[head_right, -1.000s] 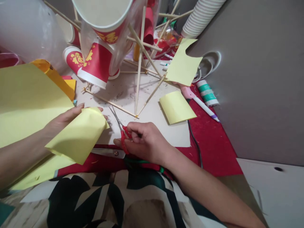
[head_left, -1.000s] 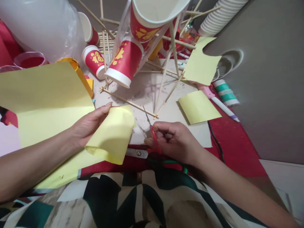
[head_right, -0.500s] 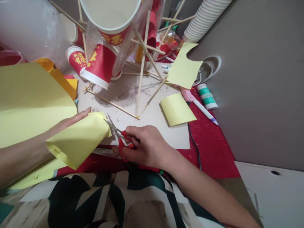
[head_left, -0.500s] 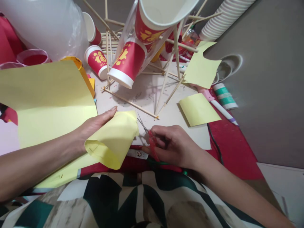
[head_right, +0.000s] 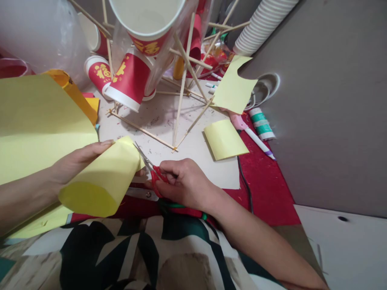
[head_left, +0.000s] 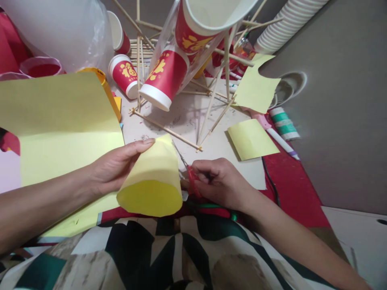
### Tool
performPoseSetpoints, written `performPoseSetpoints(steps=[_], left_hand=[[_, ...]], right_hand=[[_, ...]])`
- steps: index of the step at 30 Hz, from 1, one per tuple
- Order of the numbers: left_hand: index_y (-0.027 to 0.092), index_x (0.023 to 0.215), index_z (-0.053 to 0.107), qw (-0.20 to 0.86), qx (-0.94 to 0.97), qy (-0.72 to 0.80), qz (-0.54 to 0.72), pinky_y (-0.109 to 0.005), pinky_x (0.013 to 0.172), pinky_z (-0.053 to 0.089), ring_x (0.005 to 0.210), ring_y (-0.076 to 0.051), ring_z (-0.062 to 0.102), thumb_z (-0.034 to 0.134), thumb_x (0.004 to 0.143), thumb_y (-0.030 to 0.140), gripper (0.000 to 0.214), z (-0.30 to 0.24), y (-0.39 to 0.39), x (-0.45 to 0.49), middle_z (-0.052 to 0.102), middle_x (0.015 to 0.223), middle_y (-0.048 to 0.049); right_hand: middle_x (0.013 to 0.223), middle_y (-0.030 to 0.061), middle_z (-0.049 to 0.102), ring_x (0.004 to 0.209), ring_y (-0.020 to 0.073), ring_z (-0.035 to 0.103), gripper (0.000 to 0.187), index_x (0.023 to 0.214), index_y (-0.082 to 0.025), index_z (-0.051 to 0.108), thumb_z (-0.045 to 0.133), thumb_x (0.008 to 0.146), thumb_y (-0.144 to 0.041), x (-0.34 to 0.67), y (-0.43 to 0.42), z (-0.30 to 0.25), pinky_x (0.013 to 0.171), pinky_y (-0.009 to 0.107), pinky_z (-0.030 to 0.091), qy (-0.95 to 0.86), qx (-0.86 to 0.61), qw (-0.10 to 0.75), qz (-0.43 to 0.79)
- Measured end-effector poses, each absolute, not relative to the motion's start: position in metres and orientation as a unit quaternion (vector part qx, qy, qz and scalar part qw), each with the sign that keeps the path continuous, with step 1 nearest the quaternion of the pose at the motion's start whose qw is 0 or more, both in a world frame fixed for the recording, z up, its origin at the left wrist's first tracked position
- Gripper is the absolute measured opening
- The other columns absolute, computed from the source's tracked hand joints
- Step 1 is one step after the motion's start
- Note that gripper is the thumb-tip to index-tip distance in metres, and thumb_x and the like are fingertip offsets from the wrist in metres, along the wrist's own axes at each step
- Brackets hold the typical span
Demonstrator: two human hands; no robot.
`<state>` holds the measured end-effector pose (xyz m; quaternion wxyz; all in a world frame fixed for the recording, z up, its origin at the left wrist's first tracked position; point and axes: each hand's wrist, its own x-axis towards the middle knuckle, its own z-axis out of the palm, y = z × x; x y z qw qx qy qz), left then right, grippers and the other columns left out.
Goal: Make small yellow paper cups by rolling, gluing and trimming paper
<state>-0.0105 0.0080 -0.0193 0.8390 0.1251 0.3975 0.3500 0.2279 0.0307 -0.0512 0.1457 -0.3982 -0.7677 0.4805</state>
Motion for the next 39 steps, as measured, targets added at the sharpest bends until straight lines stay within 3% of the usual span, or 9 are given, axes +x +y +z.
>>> performPoseSetpoints(steps=[6, 13, 16, 20, 25, 28, 33, 39], left_hand=[[0.009, 0.136, 0.057, 0.846, 0.099, 0.403, 0.335, -0.027, 0.071, 0.059, 0.070, -0.018, 0.075, 0.054, 0.100, 0.039, 0.046, -0.029, 0.011, -0.017, 0.079, 0.084, -0.0061], [0.012, 0.113, 0.069, 0.891, 0.085, 0.327, 0.304, -0.028, 0.080, 0.058, 0.085, -0.020, 0.077, 0.071, 0.088, 0.046, 0.042, -0.043, 0.008, -0.026, 0.080, 0.092, -0.0086], [0.011, 0.103, 0.072, 0.914, 0.061, 0.301, 0.264, -0.027, 0.083, 0.058, 0.089, -0.020, 0.077, 0.068, 0.089, 0.054, 0.046, -0.049, 0.008, -0.030, 0.080, 0.097, -0.0117], [0.009, 0.107, 0.072, 0.917, 0.066, 0.298, 0.258, -0.029, 0.088, 0.058, 0.094, -0.022, 0.077, 0.067, 0.088, 0.057, 0.052, -0.054, 0.007, -0.030, 0.079, 0.101, -0.0148], [0.008, 0.105, 0.072, 0.901, 0.084, 0.330, 0.269, -0.029, 0.089, 0.058, 0.091, -0.020, 0.077, 0.054, 0.098, 0.054, 0.050, -0.041, 0.005, -0.025, 0.079, 0.100, -0.0138], [0.010, 0.102, 0.073, 0.899, 0.092, 0.336, 0.267, -0.026, 0.084, 0.059, 0.083, -0.018, 0.077, 0.055, 0.098, 0.054, 0.048, -0.033, 0.004, -0.022, 0.080, 0.096, -0.0131], [0.011, 0.103, 0.071, 0.896, 0.114, 0.341, 0.260, -0.029, 0.088, 0.059, 0.092, -0.021, 0.077, 0.056, 0.096, 0.056, 0.048, -0.032, 0.002, -0.021, 0.079, 0.098, -0.0146], [0.010, 0.105, 0.072, 0.906, 0.100, 0.332, 0.244, -0.027, 0.086, 0.058, 0.091, -0.019, 0.077, 0.048, 0.101, 0.055, 0.051, -0.034, 0.004, -0.022, 0.079, 0.095, -0.0130]], right_hand=[[0.057, -0.0071, 0.026, 0.055, 0.0063, 0.024, 0.047, 0.059, -0.021, 0.034, 0.072, 0.079, -0.041, 0.229, 0.031, -0.045, 0.047, 0.022, 0.021, -0.705, -0.412, 0.123, 0.564], [0.061, -0.0042, 0.037, 0.057, 0.0080, 0.031, 0.048, 0.062, -0.021, 0.036, 0.074, 0.075, -0.047, 0.229, 0.033, -0.044, 0.051, 0.025, 0.024, -0.678, -0.419, 0.106, 0.594], [0.060, -0.0053, 0.035, 0.057, 0.0076, 0.029, 0.046, 0.062, -0.020, 0.038, 0.076, 0.075, -0.044, 0.229, 0.033, -0.047, 0.051, 0.024, 0.023, -0.685, -0.419, 0.109, 0.587], [0.057, -0.0075, 0.029, 0.056, 0.0066, 0.026, 0.046, 0.061, -0.019, 0.041, 0.079, 0.074, -0.041, 0.229, 0.032, -0.047, 0.050, 0.023, 0.020, -0.691, -0.409, 0.103, 0.587], [0.054, -0.0082, 0.027, 0.055, 0.0064, 0.025, 0.048, 0.060, -0.019, 0.042, 0.082, 0.073, -0.041, 0.226, 0.032, -0.044, 0.049, 0.023, 0.019, -0.697, -0.399, 0.096, 0.588], [0.054, -0.0067, 0.031, 0.055, 0.0074, 0.028, 0.049, 0.060, -0.019, 0.045, 0.083, 0.073, -0.047, 0.225, 0.033, -0.043, 0.049, 0.023, 0.023, -0.691, -0.393, 0.099, 0.598], [0.056, -0.0038, 0.042, 0.056, 0.0092, 0.037, 0.049, 0.062, -0.018, 0.052, 0.082, 0.072, -0.055, 0.225, 0.034, -0.041, 0.050, 0.023, 0.030, -0.649, -0.389, 0.091, 0.647], [0.056, -0.0034, 0.044, 0.057, 0.0102, 0.040, 0.048, 0.061, -0.018, 0.050, 0.083, 0.071, -0.052, 0.224, 0.034, -0.041, 0.051, 0.024, 0.033, -0.631, -0.384, 0.087, 0.669]])
